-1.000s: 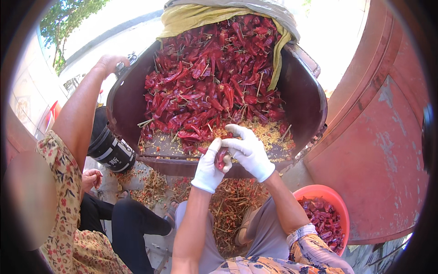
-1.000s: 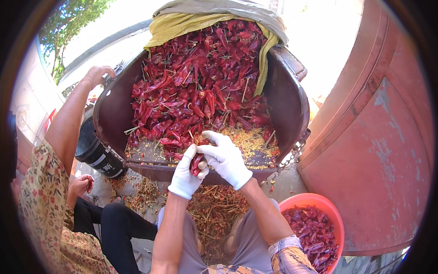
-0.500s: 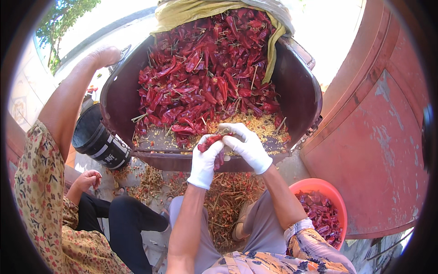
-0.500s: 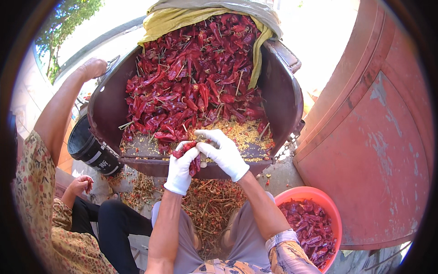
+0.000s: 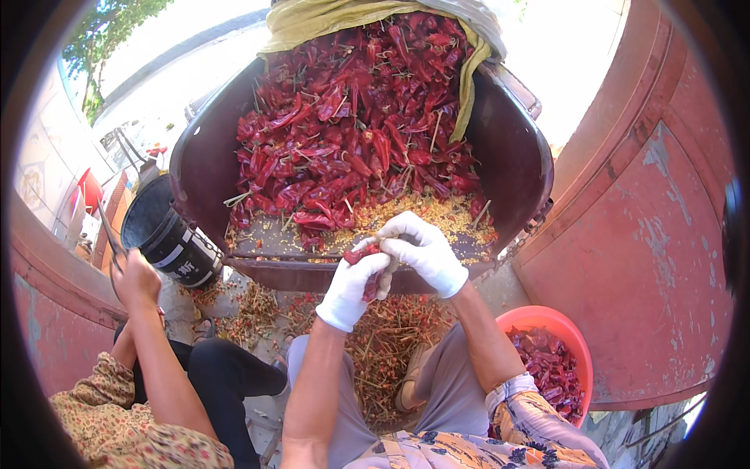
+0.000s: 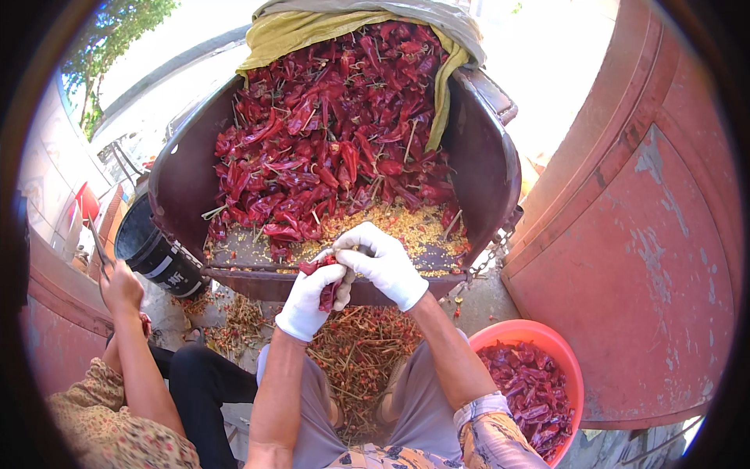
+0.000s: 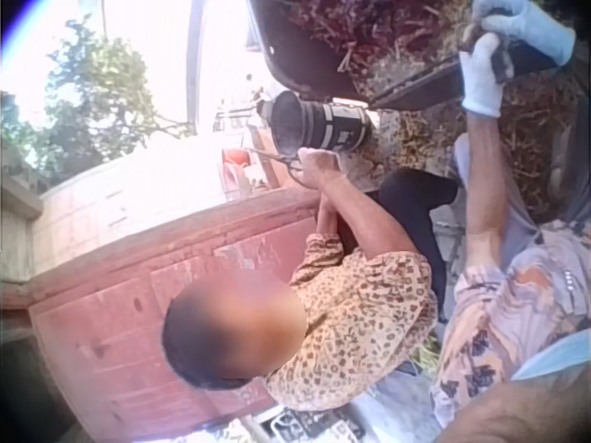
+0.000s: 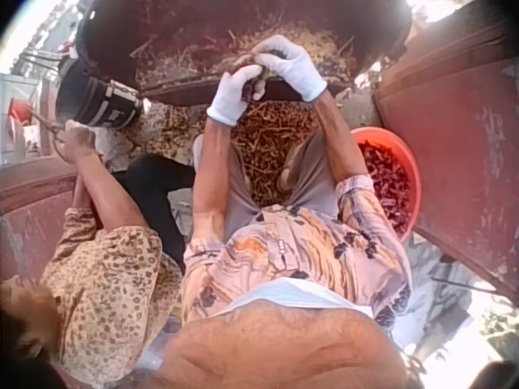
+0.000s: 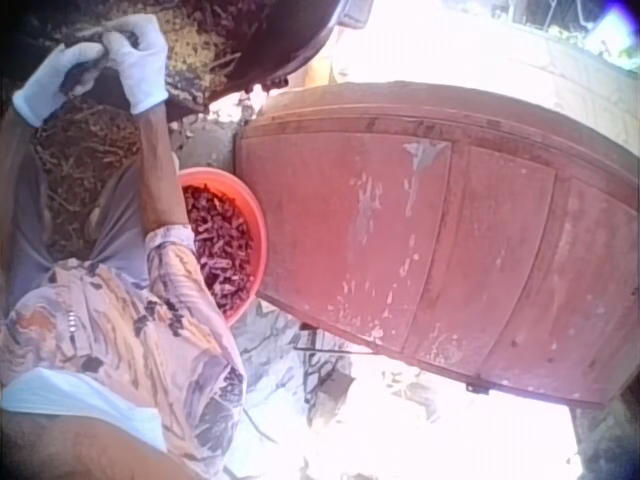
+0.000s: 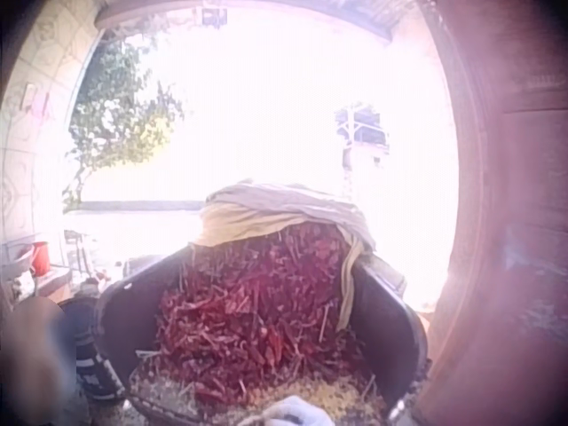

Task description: The person, wearing gloves, sorts through a large pile of dried red peppers in a metal container, picking them up one by one, removing stems and debris, and placing them into a bucket.

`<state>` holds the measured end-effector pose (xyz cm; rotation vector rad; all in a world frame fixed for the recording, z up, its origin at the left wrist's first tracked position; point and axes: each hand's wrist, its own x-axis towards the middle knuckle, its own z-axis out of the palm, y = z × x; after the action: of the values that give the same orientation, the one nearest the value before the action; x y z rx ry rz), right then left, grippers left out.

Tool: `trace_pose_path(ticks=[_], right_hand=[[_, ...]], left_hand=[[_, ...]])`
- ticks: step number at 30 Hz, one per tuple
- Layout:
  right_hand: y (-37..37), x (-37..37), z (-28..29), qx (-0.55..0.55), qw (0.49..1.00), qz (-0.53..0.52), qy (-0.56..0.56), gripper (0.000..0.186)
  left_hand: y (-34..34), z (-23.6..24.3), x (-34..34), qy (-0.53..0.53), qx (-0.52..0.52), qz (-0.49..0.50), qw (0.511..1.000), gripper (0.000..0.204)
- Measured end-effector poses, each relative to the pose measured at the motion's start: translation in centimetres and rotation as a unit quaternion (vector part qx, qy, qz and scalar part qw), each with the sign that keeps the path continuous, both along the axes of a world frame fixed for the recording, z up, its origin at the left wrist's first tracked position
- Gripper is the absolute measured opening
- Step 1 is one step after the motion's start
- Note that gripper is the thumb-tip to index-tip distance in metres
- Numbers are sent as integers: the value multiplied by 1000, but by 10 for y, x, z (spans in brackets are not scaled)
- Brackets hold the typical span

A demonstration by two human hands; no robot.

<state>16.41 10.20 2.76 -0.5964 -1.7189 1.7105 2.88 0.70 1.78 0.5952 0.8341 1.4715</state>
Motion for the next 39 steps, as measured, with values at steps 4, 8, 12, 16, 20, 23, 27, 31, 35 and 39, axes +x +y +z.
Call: trace_pose_path(ticks=[4,8,12,16,20,23,27,31,35,39], right_hand=[[-1,-2,1,31,999,-35,9,13],[-2,-3,2,68,995,-48,-52,16],[-10,-2,22,-125,991,-8,-45,17],[-6,-4,0,-287,948,45,127,15],[-1,-2,1,-297,947,37,117,21],[1,22,40,-4,976,175,-128,28],[11,14,49,81,961,94,-246,28],[91,-14,9,274,910,-268,-159,25],[114,-31,7,312,833,-309,-336,25],[116,-28,-12,339,852,-285,-281,21]], left_hand=[[1,-7,0,19,-12,16,1000,14],[0,-6,-3,46,-9,12,999,15],[-5,1,-2,39,5,25,999,14],[-5,4,-2,37,12,22,999,12],[-1,2,2,-84,48,69,993,11],[5,-9,-13,-108,88,148,979,9],[5,-15,-20,-86,47,201,975,11],[16,-10,-7,-29,-11,208,978,12],[18,-15,-7,-62,-12,195,979,12],[18,-11,-6,-74,-22,214,974,12]])
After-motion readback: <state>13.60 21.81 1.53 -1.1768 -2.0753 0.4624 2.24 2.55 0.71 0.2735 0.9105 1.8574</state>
